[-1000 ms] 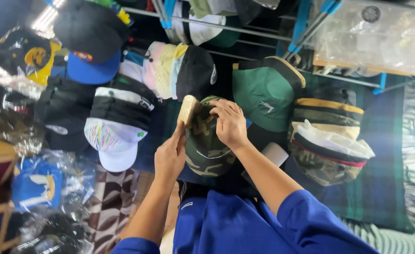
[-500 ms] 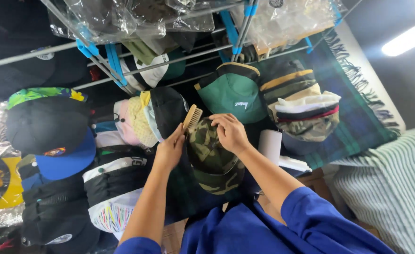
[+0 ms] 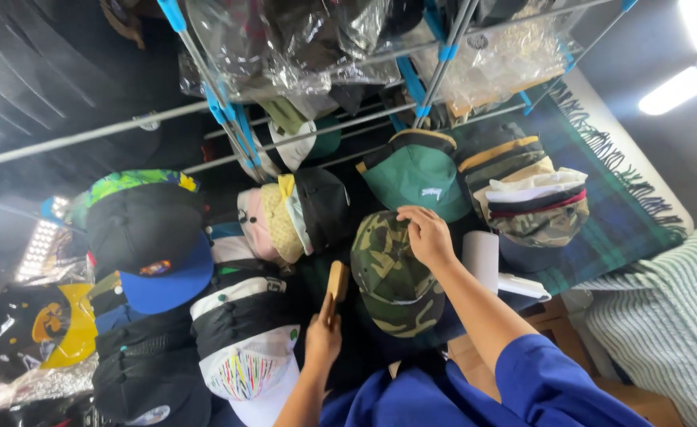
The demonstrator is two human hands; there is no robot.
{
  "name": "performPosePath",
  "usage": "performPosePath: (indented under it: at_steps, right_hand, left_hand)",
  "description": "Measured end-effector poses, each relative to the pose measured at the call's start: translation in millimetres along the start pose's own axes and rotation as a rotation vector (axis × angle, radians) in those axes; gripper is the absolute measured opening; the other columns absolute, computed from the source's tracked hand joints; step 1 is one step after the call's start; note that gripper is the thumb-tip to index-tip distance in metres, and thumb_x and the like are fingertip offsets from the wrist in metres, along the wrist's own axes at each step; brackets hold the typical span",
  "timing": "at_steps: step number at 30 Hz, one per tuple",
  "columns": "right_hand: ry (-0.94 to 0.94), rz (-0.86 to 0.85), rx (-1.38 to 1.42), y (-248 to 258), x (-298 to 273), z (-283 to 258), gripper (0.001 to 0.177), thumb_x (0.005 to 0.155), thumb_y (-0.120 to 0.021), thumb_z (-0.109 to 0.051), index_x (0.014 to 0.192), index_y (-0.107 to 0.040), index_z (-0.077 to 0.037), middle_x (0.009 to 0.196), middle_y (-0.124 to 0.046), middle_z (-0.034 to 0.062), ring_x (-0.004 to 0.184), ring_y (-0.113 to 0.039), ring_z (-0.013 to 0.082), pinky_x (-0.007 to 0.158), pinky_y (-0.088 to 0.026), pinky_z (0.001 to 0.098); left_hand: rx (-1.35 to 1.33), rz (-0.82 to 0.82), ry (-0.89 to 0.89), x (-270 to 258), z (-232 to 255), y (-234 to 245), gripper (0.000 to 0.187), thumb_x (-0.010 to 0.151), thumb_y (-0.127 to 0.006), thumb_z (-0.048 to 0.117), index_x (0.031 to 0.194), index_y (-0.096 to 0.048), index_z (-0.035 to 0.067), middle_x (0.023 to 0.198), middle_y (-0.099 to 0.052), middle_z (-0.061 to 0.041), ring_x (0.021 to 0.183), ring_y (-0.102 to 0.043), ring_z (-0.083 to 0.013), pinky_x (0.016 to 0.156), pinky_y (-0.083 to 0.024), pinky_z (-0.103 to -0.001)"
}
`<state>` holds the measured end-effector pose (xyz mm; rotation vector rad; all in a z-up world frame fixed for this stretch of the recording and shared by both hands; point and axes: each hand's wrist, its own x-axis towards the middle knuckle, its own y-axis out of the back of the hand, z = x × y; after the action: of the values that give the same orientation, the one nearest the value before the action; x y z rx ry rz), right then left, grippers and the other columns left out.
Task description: Cleaning and shaping baseball caps using a brush and a handheld steamer before placing them in boxes
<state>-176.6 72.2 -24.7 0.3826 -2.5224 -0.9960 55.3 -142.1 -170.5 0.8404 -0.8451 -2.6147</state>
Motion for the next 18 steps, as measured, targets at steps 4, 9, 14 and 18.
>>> performPosePath:
  at_steps: [4, 9, 14, 18]
  right_hand:
    - [-0.065, -0.008, -0.002, 7.9, 0.0, -11.7, 0.033, 0.101, -0.045, -0.002, 0.113, -0.074, -0.011, 0.13, -0.071, 0.0025, 0.121, -0.065, 0.0259, 0.099, -0.052, 0.0415]
    - [-0.41, -0.118, 0.027, 67.4, 39.7, -23.8, 0.024, 0.104, -0.055, -0.028, 0.116, -0.075, -0.024, 0.106, -0.079, 0.0007, 0.05, -0.054, 0.0147, 0.053, -0.049, 0.0337]
    - [-0.074, 0.102, 0.13, 190.9, 129.3, -14.8, 0.054, 0.099, -0.041, -0.061, 0.116, -0.072, -0.02, 0.105, -0.074, -0.0012, 0.082, -0.067, 0.0135, 0.082, -0.052, 0.0343]
    - [0.146, 0.226, 0.245, 327.7, 189.0, -82.1, 0.035, 0.098, -0.041, 0.005, 0.11, -0.064, -0.017, 0.111, -0.069, -0.0028, 0.097, -0.063, 0.0104, 0.08, -0.052, 0.0254]
  left_hand:
    - [-0.051, 0.312, -0.379, 9.0, 51.9, 27.2, 0.041, 0.092, -0.063, 0.019, 0.133, -0.065, 0.018, 0.128, -0.057, -0.015, 0.107, -0.061, -0.0398, 0.095, -0.052, -0.046]
    - [-0.274, 0.445, -0.87, 14.1, 193.1, 121.0, 0.025, 0.103, -0.053, 0.011, 0.119, -0.069, 0.001, 0.115, -0.067, -0.013, 0.11, -0.067, -0.0297, 0.089, -0.056, -0.041]
    - [-0.277, 0.602, -1.212, 15.6, 356.2, 179.6, 0.027, 0.108, -0.049, 0.014, 0.122, -0.069, 0.002, 0.118, -0.07, -0.013, 0.108, -0.07, -0.0284, 0.086, -0.059, -0.039]
    - [-0.226, 0.564, -1.36, 27.1, 501.9, 195.7, 0.033, 0.105, -0.057, 0.017, 0.138, -0.059, 0.013, 0.131, -0.065, -0.007, 0.118, -0.07, -0.0248, 0.092, -0.061, -0.041]
